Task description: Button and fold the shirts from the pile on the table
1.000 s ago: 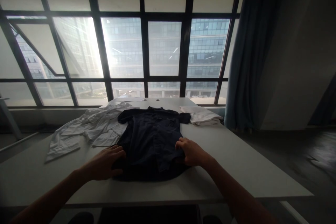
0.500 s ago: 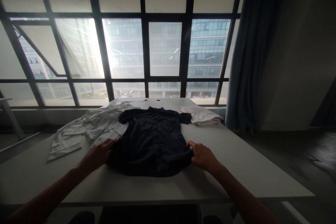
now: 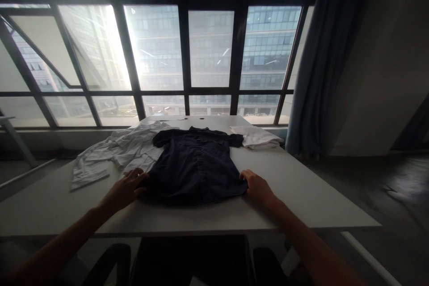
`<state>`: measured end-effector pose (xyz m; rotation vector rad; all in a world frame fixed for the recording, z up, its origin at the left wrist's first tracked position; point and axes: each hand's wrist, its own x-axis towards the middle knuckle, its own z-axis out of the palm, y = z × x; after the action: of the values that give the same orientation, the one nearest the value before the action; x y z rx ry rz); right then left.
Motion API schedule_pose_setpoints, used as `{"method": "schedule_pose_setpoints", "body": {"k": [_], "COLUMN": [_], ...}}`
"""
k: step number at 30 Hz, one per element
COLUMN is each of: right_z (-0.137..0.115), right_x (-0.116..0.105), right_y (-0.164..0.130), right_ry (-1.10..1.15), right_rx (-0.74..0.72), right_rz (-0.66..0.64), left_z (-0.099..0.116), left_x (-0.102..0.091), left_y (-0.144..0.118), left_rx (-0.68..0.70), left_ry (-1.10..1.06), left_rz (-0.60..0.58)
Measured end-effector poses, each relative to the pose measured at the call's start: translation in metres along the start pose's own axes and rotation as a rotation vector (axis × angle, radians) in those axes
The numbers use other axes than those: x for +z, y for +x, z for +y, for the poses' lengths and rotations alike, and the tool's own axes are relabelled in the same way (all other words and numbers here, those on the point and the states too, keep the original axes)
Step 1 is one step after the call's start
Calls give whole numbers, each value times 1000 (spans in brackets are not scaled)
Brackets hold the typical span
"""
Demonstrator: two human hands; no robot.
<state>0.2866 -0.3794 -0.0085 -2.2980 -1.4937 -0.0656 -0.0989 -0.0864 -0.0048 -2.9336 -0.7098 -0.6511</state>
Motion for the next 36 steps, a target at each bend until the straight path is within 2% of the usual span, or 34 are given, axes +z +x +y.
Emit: {"method": "schedule_pose_setpoints", "body": {"k": [5,16,21,24,26,28,33,36], "right_z": [0,-10,-16,-14,-12,-13,-27,-35], "right_x": [13,3,-11,-22,-26,-28,-19,-15], "right_y": [-1,-12,-22,-27,-29,-29,-26,-23], "right_ry": [24,-17,-66,-165,-251,-318,-333,-305], "right_rx": [-20,-7,13,5,-39,-134,-397,-494], "right_rz": [80,122,92,95,86,87,55,56], "left_z": [7,14,14,17,20,23,25,24], "left_x": [8,-3,0,-1,-3,-5,-6,-5], "left_y": [-2,-14,-28,-34,-35,-33,-22,-17], "left_rx": [24,94,15,-73,-112,-86,115,212], "left_ry": [52,24,-32,15,28,26,48,66], "left_rz": [48,300,142,127,150,162,84,112]}}
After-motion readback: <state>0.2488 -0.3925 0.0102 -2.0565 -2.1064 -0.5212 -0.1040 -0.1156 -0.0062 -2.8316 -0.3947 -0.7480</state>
